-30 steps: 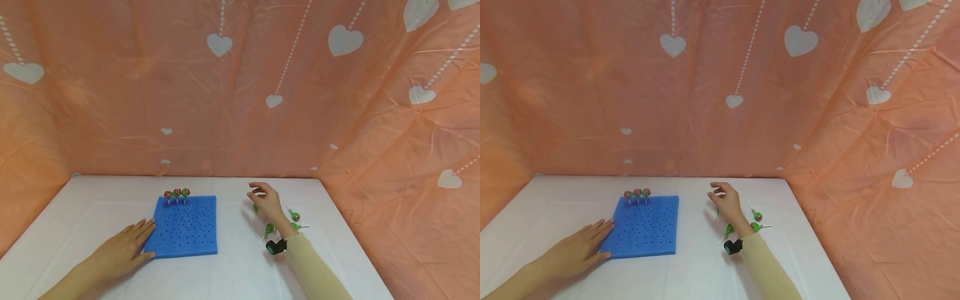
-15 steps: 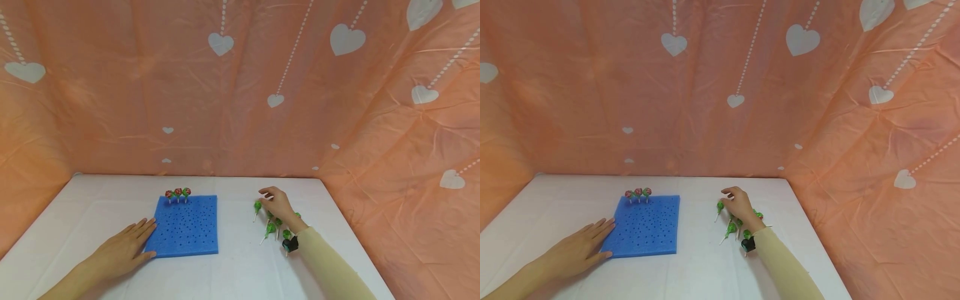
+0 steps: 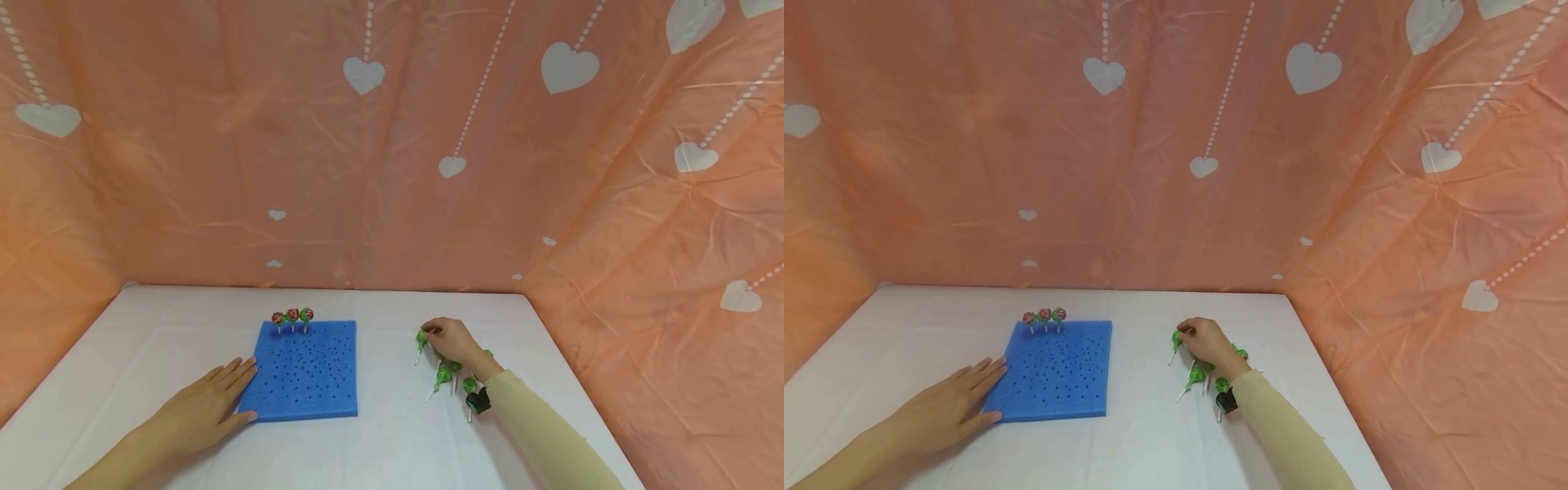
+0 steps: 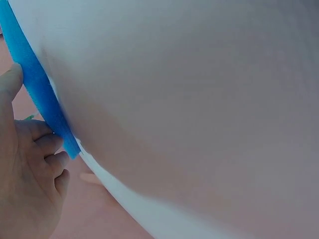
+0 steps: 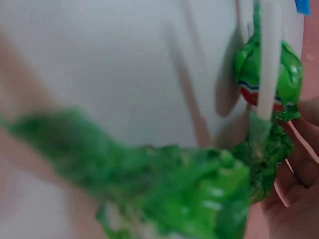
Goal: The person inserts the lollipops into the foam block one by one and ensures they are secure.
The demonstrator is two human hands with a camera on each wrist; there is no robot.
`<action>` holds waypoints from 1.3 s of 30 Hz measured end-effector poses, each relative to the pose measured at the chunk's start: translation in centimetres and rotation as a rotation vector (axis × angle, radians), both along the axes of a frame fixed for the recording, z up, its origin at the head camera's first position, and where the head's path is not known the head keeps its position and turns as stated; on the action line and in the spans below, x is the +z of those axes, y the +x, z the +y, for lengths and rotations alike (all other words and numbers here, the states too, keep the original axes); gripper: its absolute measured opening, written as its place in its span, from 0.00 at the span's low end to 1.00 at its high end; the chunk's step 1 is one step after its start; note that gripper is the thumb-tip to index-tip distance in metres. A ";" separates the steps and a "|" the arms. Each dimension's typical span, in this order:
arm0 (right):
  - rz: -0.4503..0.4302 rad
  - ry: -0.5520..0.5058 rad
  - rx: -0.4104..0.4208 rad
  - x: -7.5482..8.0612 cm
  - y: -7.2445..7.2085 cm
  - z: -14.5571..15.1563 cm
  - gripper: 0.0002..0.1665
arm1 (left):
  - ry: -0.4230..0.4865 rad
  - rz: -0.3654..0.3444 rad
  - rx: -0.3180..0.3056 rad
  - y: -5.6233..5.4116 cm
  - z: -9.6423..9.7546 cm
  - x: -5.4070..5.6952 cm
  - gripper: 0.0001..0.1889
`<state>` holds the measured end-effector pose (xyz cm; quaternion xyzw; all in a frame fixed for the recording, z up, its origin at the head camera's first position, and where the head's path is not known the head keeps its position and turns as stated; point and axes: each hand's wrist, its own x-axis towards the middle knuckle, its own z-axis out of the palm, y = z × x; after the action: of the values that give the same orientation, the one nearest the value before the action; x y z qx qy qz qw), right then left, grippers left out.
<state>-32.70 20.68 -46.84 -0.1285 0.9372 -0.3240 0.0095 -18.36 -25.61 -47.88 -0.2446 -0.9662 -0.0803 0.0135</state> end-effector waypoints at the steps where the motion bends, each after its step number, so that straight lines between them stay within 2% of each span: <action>1: 0.002 0.004 0.005 0.0 0.0 0.0 0.12 | 0.002 -0.005 0.005 0.0 0.0 0.0 0.44; 7: 0.025 0.015 0.030 -0.1 0.0 -0.1 0.12 | -0.002 -0.011 0.014 0.0 0.1 0.0 0.45; 21: 0.045 0.019 0.029 -0.4 0.1 -0.1 0.13 | -0.012 0.022 0.002 0.0 0.1 -0.1 0.43; 28: 0.096 -0.041 0.018 -0.5 0.4 -0.1 0.12 | -0.011 -0.020 0.016 0.0 0.1 0.0 0.45; 33: 0.114 -0.096 0.012 -0.5 0.8 0.0 0.12 | -0.009 -0.004 0.008 0.0 0.1 0.1 0.44; 39: 0.115 -0.168 0.012 -0.2 1.4 -0.2 0.12 | -0.009 -0.022 0.017 0.1 0.2 0.0 0.45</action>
<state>-31.34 20.47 -47.05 -0.1528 0.9050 -0.3934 -0.0529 -18.27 -25.46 -47.84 -0.2358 -0.9686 -0.0787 0.0024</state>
